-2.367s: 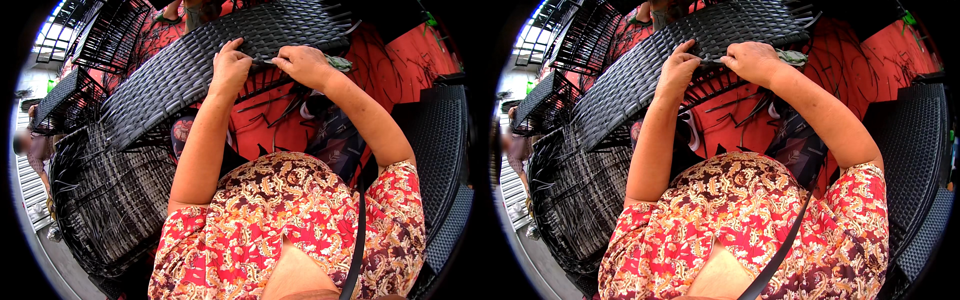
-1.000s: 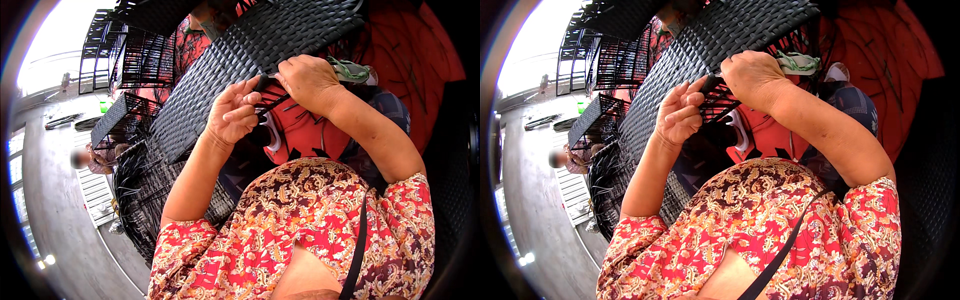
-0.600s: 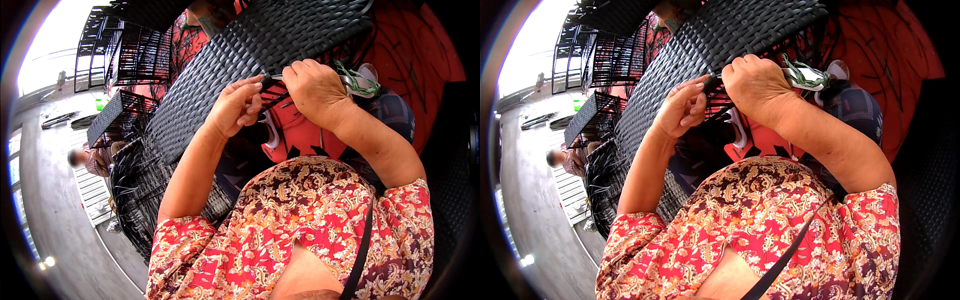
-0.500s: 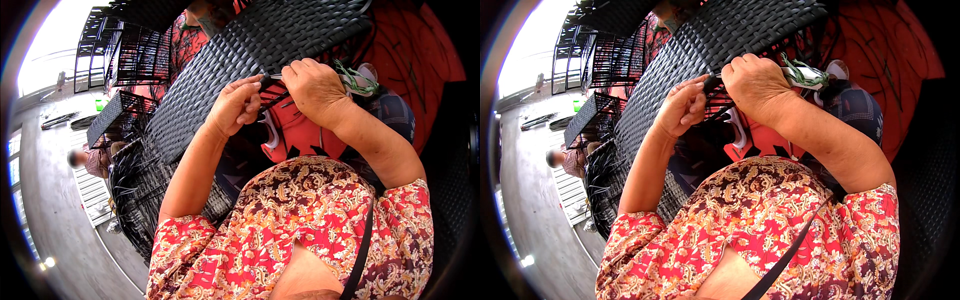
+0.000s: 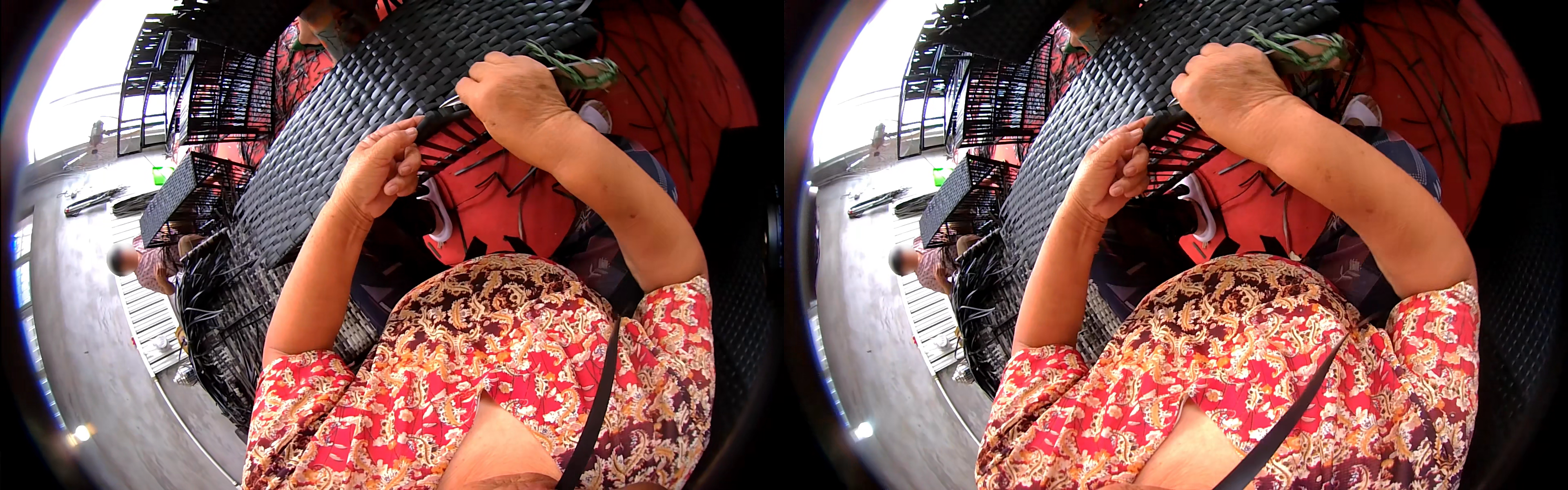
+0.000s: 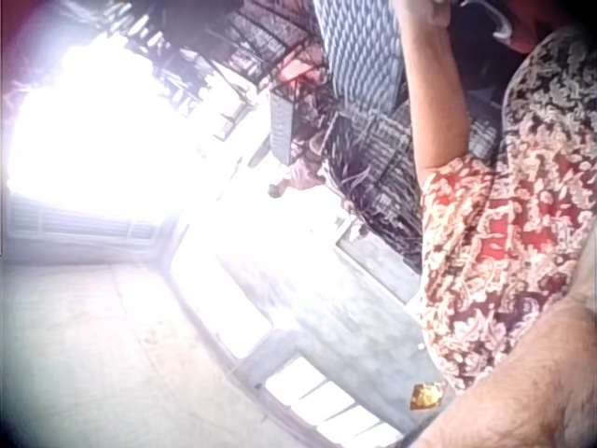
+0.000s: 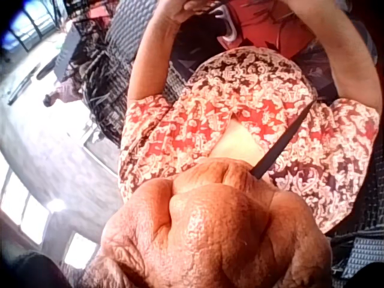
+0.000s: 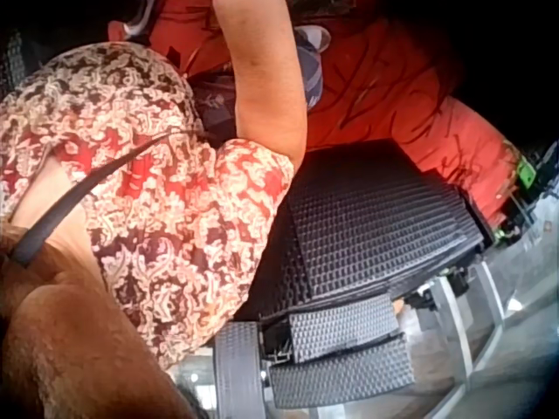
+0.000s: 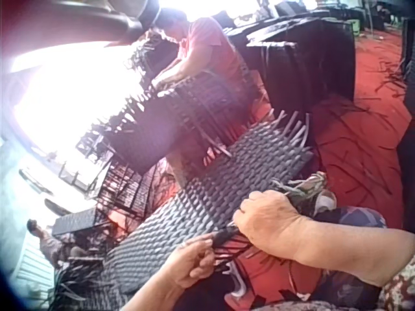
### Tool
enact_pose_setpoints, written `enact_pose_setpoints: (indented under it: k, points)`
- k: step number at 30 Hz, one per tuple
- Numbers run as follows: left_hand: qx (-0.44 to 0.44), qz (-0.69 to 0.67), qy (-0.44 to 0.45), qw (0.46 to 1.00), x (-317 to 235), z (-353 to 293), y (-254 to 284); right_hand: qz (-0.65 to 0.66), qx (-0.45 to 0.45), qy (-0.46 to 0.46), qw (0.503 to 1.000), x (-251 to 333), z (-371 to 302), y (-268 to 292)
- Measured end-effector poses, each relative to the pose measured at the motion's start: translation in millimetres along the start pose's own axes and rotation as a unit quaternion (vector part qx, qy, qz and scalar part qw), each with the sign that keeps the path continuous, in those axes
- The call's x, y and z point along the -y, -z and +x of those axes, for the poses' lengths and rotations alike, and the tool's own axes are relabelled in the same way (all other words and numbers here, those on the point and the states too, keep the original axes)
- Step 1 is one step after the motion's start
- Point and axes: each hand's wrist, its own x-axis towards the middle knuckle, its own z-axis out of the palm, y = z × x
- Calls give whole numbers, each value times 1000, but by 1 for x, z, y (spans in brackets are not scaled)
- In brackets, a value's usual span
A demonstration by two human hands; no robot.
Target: The person weaves black synthetic strips through a mesh-like frame by hand and using a tool to tighten and secure the material.
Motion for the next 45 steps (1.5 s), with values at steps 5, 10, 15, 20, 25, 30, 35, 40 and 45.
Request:
enact_pose_setpoints:
  k: [5, 10, 15, 20, 25, 30, 35, 40, 45]
  points:
    - [-3, -4, -6, 1000, 5, 1, 4, -43, -6, 59, 997, 3, 11, -9]
    - [1, 2, -10, 1000, 11, 5, 13, -60, -28, 135, 989, -1, 19, -17]
    - [2, 2, -18, 1000, 12, 9, 14, -78, -80, 158, 981, -1, 14, -26]
    - [-19, 32, -20, 999, 5, 9, 4, -87, -58, 122, 987, -1, 12, -23]
    - [-3, 15, -20, 1000, 2, 13, 5, -30, -41, 30, 998, -3, 6, -22]
    - [4, 6, -24, 1000, 1, 17, 3, -12, -67, -26, 997, 1, 1, -29]
    - [-6, 13, -30, 999, 0, 17, 7, -9, -82, -49, 995, 8, 3, -40]
    - [-27, 24, -29, 999, 3, 18, 6, -30, -102, 17, 994, 6, 10, -39]
    - [-19, 19, -26, 999, 8, 19, 14, -23, -38, 252, 967, -23, 44, -38]
